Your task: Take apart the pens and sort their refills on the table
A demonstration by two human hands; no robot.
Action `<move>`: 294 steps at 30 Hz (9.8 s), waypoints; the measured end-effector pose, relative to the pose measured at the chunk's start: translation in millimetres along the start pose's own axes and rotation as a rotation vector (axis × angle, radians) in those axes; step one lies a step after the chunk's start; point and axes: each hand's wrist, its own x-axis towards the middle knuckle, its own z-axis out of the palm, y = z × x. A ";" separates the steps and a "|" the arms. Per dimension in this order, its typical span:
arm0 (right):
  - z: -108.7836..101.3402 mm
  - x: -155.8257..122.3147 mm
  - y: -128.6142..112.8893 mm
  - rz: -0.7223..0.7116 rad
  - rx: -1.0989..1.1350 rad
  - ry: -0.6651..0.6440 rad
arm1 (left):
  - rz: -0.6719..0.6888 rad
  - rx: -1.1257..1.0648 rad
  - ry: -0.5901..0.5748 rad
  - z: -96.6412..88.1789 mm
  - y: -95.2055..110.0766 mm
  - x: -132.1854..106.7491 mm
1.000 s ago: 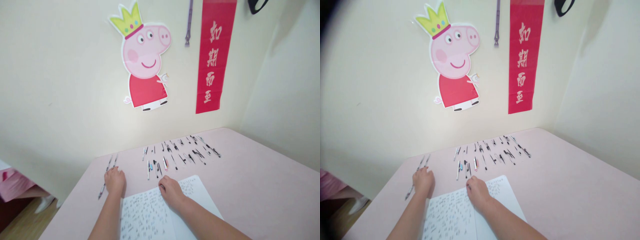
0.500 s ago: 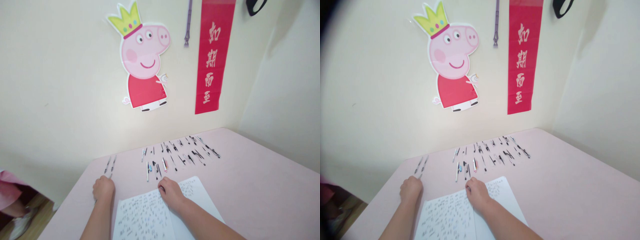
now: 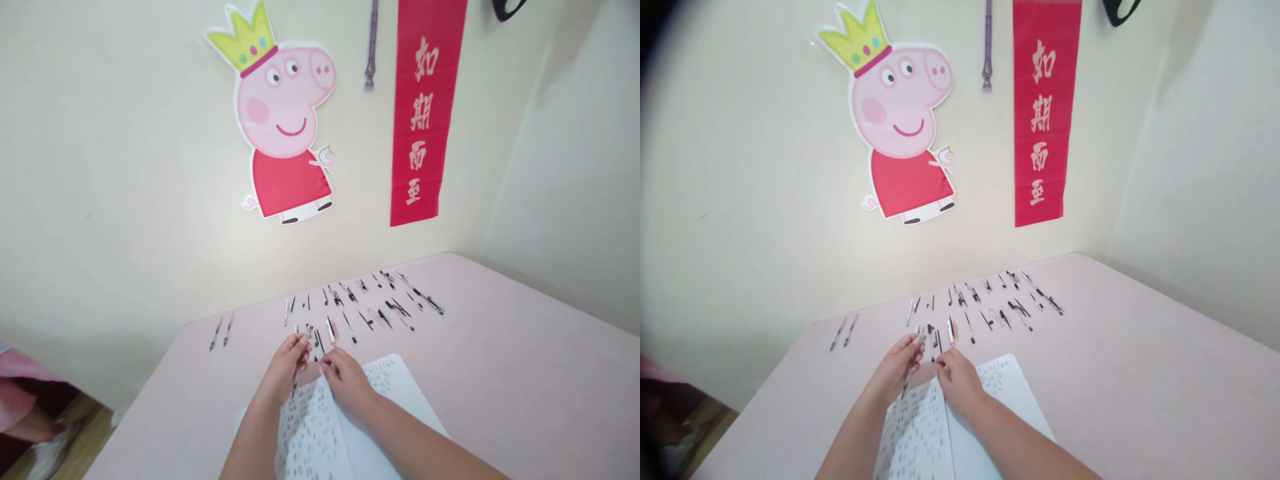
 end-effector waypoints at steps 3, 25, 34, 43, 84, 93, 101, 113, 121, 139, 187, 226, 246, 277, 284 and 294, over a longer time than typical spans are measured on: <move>-2.1 5.8 6.6 -0.002 0.151 0.107 | -0.111 -0.223 -0.054 9.1 -17.6 -1.7; -14.3 19.1 6.9 0.479 1.056 0.134 | -0.040 0.220 -0.199 14.8 -26.9 -6.6; -11.2 22.4 20.8 0.503 1.202 0.114 | 0.272 0.763 -0.044 6.6 -29.6 1.7; -13.0 23.0 20.3 0.506 1.186 0.096 | 0.143 0.535 -0.082 7.9 -32.3 0.4; -13.8 23.0 17.8 0.529 1.222 0.078 | 0.374 0.873 -0.003 8.2 -28.0 -5.6; -12.7 23.5 19.8 0.523 1.219 0.092 | 0.444 0.861 0.014 9.2 -27.5 -5.9; -13.5 23.5 18.5 0.536 1.250 0.083 | 0.460 0.927 0.041 8.7 -27.6 -6.3; -15.0 23.4 13.4 0.525 1.232 0.081 | 0.538 1.080 0.030 6.6 -27.6 -5.0; -10.8 22.6 18.4 0.524 1.173 0.082 | 0.545 1.163 0.045 7.2 -23.7 -6.6; -12.1 22.8 14.9 0.512 1.197 0.094 | 0.541 1.190 0.015 7.3 -23.6 -7.7; -12.2 25.8 13.0 0.543 1.154 0.222 | 0.516 1.196 0.029 2.4 -30.7 -1.0; -10.1 29.8 21.4 0.506 1.319 0.310 | 0.387 0.739 0.125 5.3 -46.6 17.5; -11.8 22.7 5.3 0.391 1.139 0.132 | 0.060 0.223 0.086 15.4 -45.5 15.8; -6.1 20.8 9.3 0.426 1.031 -0.060 | 0.002 0.103 0.097 16.2 -42.4 15.2; -15.9 23.5 6.7 0.530 1.181 0.018 | 0.063 0.151 0.095 17.7 -37.4 8.6; -20.3 24.0 2.4 0.555 1.274 0.007 | 0.078 0.141 0.012 14.5 -46.3 8.4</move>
